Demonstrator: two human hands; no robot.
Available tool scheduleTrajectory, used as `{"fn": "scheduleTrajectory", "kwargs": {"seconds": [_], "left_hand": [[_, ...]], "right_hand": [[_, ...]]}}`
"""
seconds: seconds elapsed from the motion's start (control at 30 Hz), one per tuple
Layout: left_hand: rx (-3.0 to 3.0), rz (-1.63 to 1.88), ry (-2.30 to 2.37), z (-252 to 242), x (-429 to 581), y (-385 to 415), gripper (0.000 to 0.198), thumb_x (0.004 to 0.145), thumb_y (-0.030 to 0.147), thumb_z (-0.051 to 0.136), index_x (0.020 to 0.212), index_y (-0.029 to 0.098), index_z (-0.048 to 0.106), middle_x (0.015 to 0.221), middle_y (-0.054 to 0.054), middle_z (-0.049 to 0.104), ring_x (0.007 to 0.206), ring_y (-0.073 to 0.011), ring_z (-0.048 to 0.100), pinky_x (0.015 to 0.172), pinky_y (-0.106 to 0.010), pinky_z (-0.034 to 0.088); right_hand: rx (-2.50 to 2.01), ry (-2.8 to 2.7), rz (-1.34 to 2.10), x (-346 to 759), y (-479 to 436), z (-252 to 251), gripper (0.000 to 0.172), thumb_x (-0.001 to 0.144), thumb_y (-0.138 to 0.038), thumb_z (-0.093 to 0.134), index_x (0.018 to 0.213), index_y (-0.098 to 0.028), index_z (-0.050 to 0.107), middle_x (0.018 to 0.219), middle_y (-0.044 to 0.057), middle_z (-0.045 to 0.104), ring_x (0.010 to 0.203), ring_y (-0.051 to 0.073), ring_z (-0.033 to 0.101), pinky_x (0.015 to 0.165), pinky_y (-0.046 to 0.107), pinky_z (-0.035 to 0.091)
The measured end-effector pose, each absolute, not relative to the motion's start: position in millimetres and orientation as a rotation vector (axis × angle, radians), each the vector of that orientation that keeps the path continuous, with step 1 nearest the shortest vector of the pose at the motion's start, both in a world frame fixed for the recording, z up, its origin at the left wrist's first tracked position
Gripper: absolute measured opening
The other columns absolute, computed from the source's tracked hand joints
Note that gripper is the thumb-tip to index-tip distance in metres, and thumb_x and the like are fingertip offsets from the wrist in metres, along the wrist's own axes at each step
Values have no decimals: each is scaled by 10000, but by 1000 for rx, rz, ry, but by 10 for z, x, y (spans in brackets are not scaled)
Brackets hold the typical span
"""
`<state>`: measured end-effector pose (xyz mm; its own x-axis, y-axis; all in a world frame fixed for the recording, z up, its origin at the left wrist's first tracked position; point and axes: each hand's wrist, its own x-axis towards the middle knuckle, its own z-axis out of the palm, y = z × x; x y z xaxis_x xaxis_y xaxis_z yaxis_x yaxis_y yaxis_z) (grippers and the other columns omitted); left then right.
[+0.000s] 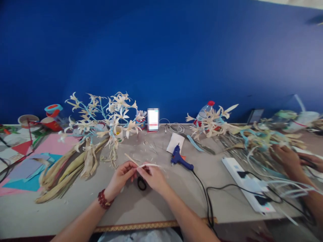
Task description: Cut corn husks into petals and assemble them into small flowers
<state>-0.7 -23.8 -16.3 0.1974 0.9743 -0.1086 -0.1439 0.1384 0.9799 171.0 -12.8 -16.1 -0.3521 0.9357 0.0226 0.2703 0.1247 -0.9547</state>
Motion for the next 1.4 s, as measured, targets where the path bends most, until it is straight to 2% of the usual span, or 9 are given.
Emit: {"fn": "scheduleTrajectory", "kwargs": {"seconds": [0.1, 0.27, 0.4, 0.8, 1.03, 1.23, 1.4], "left_hand": [[1117, 1057, 1001, -173, -20, -233, 277, 767, 417, 678, 826, 152, 624, 623, 8, 604, 514, -95, 511, 506, -211, 404], [1131, 1016, 981, -188, -33, -228, 257, 799, 404, 650, 831, 152, 612, 624, 6, 615, 492, -86, 496, 505, -208, 390], [1119, 1015, 979, -178, -24, -229, 261, 815, 405, 636, 787, 149, 591, 605, 12, 595, 491, -79, 486, 504, -201, 389], [1177, 1019, 979, -223, -39, -223, 275, 822, 415, 629, 825, 142, 592, 608, 18, 572, 495, -75, 471, 486, -195, 395], [1155, 1050, 994, -219, -3, -250, 292, 814, 433, 633, 823, 142, 603, 609, 24, 554, 513, -83, 477, 488, -191, 399], [1251, 1072, 997, -249, -35, -256, 231, 845, 364, 614, 832, 134, 623, 677, 2, 568, 588, -92, 483, 538, -192, 401], [1284, 1086, 1035, -236, -33, -281, 194, 869, 326, 590, 828, 138, 620, 697, -5, 572, 610, -93, 482, 556, -195, 400]], "right_hand": [[-1156, -1677, 1238, 1619, -94, -184, 391, 897, -495, 508, 641, -205, 559, 527, -38, 502, 534, 128, 481, 577, 251, 378], [-1147, -1320, 1576, 1640, -111, -262, 398, 813, -597, 562, 752, -204, 572, 482, -67, 497, 373, 81, 353, 391, 215, 247], [-1151, -1263, 1636, 1642, -114, -318, 443, 765, -635, 592, 764, -193, 565, 472, -68, 513, 343, 62, 331, 354, 200, 202], [-1147, -1305, 1642, 1605, -139, -363, 413, 805, -588, 562, 749, -180, 567, 477, -59, 506, 356, 63, 347, 363, 195, 232], [-1101, -1567, 1369, 1601, -162, -334, 387, 899, -458, 521, 651, -168, 585, 566, -26, 489, 497, 97, 462, 491, 222, 337], [-1054, -1461, 1556, 1608, -177, -350, 361, 903, -469, 508, 721, -171, 601, 516, -46, 481, 435, 86, 409, 448, 214, 303], [-1060, -1411, 1603, 1587, -192, -336, 386, 882, -498, 531, 696, -167, 597, 486, -49, 478, 416, 75, 391, 417, 205, 263]]}}
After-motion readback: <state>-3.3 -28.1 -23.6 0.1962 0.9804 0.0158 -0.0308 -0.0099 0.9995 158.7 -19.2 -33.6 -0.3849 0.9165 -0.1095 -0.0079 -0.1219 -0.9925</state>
